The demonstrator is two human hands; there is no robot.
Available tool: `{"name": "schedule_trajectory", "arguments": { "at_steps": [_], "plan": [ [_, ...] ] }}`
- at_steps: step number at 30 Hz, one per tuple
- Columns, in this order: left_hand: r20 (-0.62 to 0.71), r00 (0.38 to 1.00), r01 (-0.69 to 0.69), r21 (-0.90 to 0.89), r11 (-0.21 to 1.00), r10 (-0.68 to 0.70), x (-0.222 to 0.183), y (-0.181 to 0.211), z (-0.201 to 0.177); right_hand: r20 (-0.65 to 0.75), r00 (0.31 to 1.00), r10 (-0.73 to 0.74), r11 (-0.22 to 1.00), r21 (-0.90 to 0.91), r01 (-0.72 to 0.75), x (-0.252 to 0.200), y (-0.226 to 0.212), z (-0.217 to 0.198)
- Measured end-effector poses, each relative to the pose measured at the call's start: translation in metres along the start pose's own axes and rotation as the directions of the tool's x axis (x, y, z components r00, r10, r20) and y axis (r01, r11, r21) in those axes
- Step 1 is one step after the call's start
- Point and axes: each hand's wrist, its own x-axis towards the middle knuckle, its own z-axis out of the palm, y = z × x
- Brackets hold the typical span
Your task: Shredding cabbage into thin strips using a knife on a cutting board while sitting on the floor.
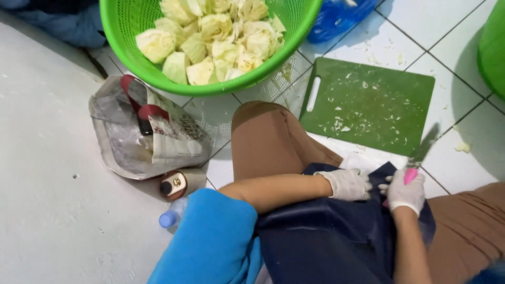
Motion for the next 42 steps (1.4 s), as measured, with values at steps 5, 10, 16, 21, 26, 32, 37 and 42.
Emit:
{"name": "schedule_trajectory", "arguments": {
  "at_steps": [5, 10, 16, 21, 26, 32, 37, 42],
  "plan": [
    [0.184, 0.983, 0.049, -0.320, 0.946, 0.011, 0.010, 0.002, 0.053, 0.117, 0.987, 0.111, 0.985, -0.146, -0.094, -0.022, -0.004, 0.004],
    [0.216, 0.976, 0.050, -0.387, 0.921, 0.038, 0.005, 0.003, 0.073, 0.185, 0.981, 0.060, 0.955, -0.298, -0.002, -0.015, 0.017, 0.014],
    [0.223, 0.970, 0.016, -0.459, 0.888, 0.098, 0.023, -0.008, 0.072, 0.378, 0.923, -0.075, 0.995, 0.095, 0.041, 0.027, 0.049, 0.007],
    [0.244, 0.959, 0.002, -0.508, 0.861, 0.142, 0.019, -0.023, 0.020, 0.148, 0.975, -0.165, 0.982, -0.064, 0.176, 0.053, -0.017, -0.021],
    [-0.378, 0.873, 0.105, -0.472, 0.875, -0.309, -0.046, -0.052, -0.171, 0.011, 0.958, -0.288, 0.871, -0.413, 0.266, 0.109, -0.036, -0.003],
    [-0.723, 0.565, 0.566, -0.011, 0.824, -0.398, -0.162, -0.215, -0.268, 0.075, 0.905, -0.419, 0.718, -0.583, 0.381, 0.144, -0.018, 0.040],
    [-0.400, 0.511, 0.822, -0.030, 0.569, -0.761, -0.238, -0.294, -0.279, 0.109, 0.894, -0.434, 0.662, -0.634, 0.398, 0.143, 0.000, 0.041],
    [0.032, 0.338, 0.935, -0.126, 0.332, -0.941, -0.193, -0.284, -0.277, 0.117, 0.908, -0.403, 0.656, -0.655, 0.375, 0.126, 0.003, 0.035]
  ]
}}
